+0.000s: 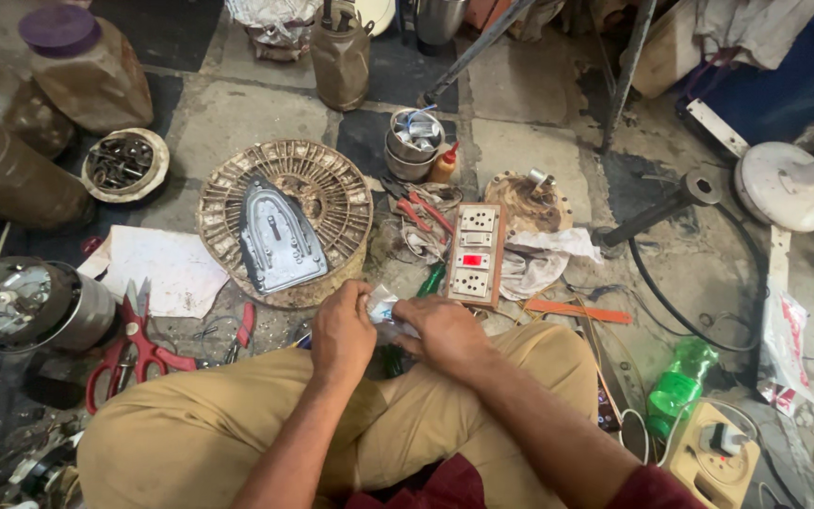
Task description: The person repairs an iron by first removing the metal base plate and then using a screwdriver to remove internal components and wires. They then open a small package containing a new white cord, which they then begin to attach to the interior of the iron using pliers and a screwdriver.
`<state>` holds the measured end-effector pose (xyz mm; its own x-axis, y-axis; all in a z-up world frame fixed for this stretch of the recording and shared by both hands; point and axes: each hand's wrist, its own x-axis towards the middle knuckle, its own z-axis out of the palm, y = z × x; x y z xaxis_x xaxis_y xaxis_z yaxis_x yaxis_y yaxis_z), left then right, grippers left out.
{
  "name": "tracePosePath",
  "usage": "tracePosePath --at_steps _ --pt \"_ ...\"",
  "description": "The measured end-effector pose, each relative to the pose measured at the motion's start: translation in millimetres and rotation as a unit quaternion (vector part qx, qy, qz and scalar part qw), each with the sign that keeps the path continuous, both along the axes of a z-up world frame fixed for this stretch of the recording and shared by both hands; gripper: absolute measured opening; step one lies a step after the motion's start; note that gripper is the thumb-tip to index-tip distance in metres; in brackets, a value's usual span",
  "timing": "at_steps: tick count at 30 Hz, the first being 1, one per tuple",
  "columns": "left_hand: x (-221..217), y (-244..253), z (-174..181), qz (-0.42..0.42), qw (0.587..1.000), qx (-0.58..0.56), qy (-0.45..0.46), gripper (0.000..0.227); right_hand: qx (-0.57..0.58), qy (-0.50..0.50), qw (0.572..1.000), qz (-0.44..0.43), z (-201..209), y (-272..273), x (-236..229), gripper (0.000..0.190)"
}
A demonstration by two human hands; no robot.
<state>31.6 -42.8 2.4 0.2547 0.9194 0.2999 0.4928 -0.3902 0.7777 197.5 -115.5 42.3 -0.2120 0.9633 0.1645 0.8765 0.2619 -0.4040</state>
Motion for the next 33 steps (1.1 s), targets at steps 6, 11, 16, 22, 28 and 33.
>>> tracePosePath --at_steps 6,11,16,22,28,33 --pt "1.7 0.2 -9.4 -0.019 0.999 -0.032 -0.013 0.016 -0.13 -0.004 0.99 0.056 -5.3 -2.5 14.1 0.039" --pt "0.7 3.2 -14.8 -0.024 0.996 -0.082 -0.024 0.014 -0.117 -0.049 0.991 0.042 -18.2 0.8 13.6 0.016" --pt "1.1 1.4 -18.2 -0.03 0.994 -0.096 -0.03 0.013 0.0 -0.045 0.998 0.047 -27.1 0.0 14.2 0.023" --pt "-3.6 -0.7 -17.7 -0.068 0.993 -0.063 -0.075 0.019 -0.005 0.028 1.0 -0.009 -20.6 -3.2 11.5 0.024" --pt "-20.7 -12.8 12.4 -0.148 0.987 0.057 0.004 0.028 -0.001 0.088 0.996 -0.03 -22.1 -1.7 13.7 0.028" --pt "-21.5 -10.8 7.1 -0.153 0.986 0.035 0.054 0.018 -0.054 0.165 0.982 -0.07 -26.6 6.2 16.5 0.026"
